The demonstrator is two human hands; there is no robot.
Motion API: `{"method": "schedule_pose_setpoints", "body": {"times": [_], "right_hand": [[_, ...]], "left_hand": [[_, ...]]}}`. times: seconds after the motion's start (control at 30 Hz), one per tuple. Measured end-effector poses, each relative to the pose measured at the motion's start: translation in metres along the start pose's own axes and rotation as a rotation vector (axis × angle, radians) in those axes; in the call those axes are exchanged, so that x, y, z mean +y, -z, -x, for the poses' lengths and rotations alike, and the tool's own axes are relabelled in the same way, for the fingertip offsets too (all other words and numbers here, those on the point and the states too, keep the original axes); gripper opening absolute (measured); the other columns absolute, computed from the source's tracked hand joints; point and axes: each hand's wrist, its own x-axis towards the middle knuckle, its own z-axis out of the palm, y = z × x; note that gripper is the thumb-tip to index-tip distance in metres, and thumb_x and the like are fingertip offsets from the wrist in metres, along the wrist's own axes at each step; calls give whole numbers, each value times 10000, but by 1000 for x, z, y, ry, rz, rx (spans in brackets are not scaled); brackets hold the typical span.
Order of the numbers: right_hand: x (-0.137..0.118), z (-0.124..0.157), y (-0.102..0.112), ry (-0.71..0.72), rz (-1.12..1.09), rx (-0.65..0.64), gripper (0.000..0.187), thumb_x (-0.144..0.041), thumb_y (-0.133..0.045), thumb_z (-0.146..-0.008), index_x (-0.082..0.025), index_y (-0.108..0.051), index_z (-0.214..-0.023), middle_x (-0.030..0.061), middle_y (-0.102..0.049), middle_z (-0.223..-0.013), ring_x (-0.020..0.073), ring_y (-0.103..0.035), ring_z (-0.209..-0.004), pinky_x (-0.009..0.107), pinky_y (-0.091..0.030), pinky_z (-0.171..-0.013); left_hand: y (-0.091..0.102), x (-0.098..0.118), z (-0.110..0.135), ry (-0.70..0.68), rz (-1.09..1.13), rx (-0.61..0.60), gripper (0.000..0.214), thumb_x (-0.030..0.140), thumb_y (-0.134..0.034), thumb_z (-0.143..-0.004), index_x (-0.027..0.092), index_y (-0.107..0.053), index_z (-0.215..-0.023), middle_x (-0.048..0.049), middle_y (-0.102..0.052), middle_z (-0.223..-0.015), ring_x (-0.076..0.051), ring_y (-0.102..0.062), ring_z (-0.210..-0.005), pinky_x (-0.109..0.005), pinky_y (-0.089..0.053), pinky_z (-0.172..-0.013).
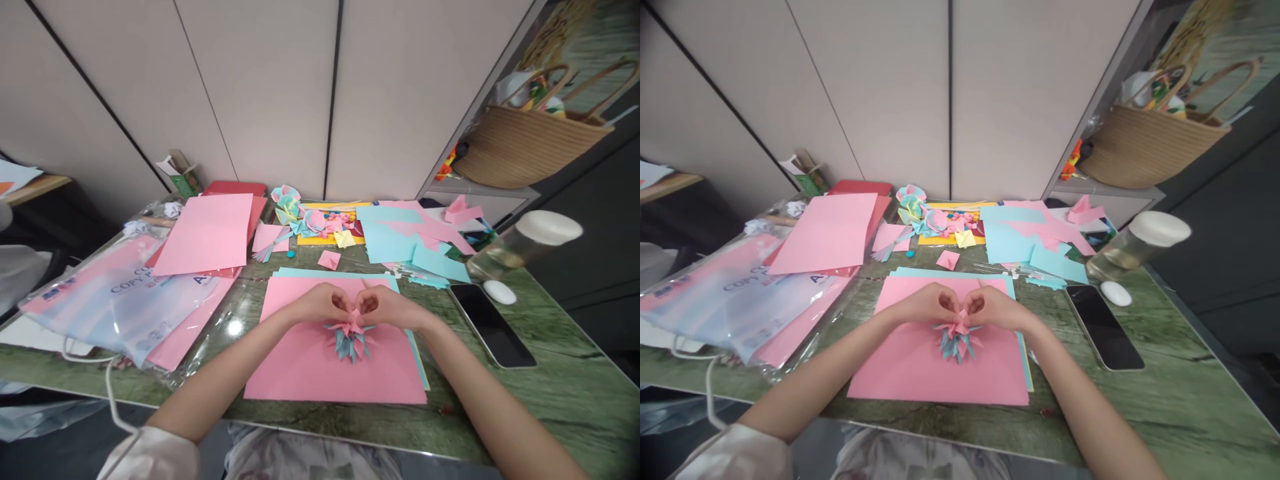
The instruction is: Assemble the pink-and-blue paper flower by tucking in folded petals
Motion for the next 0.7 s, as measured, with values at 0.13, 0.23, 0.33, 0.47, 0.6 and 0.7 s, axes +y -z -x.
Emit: {"method": "schedule_pose_setpoints", "body": {"times": [0.13, 0.23, 0.33, 0.47, 0.6, 0.7], "right_hand": [[6, -6, 1, 9, 63, -19, 157, -287, -659, -602, -158, -592, -661, -44, -566, -564, 86, -511, -545, 220, -396, -548], [10, -6, -1, -4, 20, 12, 129, -267, -637, -624, -164, -578, -672, -31, -591, -608, 96, -530, -569, 221, -399, -546], [15, -5, -5, -6, -68, 58, 117, -254, -619, -650, -167, -563, -703, -24, -591, -632, 104, -547, -596, 225, -418, -560], [18, -5, -8, -11, -97, 99, 112, -260, -616, -669, -168, -563, -706, -10, -594, -675, 109, -548, -628, 231, -437, -582], [15, -3, -12, -19, -113, 124, 129, -284, -614, -679, -167, -574, -716, -11, -575, -664, 101, -521, -610, 217, -427, -559], [11, 0, -14, -17, -80, 138, 107, -279, -593, -699, -176, -573, -716, -10, -572, -672, 101, -507, -610, 212, -416, -552]], "left_hand": [[0, -7, -3, 27, -2, 16, 200, 316, -645, -619, 124, -606, -659, -14, -614, -613, -93, -520, -539, -199, -369, -496], [0, -14, -4, 34, -23, 40, 181, 309, -627, -639, 134, -598, -677, -14, -619, -627, -100, -531, -554, -204, -382, -508], [-1, -17, -4, 30, -39, 52, 153, 281, -612, -657, 137, -590, -704, -17, -614, -649, -112, -544, -588, -207, -393, -519], [1, -11, -4, 10, -1, 35, 114, 244, -580, -687, 142, -555, -730, -10, -595, -689, -105, -542, -630, -214, -421, -580], [4, -4, -4, 32, 86, -28, 83, 134, -554, -660, 139, -520, -736, 8, -559, -690, -85, -520, -628, -205, -423, -593], [4, -2, -3, 77, 118, -50, 95, 104, -555, -642, 139, -506, -715, 12, -559, -677, -85, -523, -628, -204, -424, -590]]}}
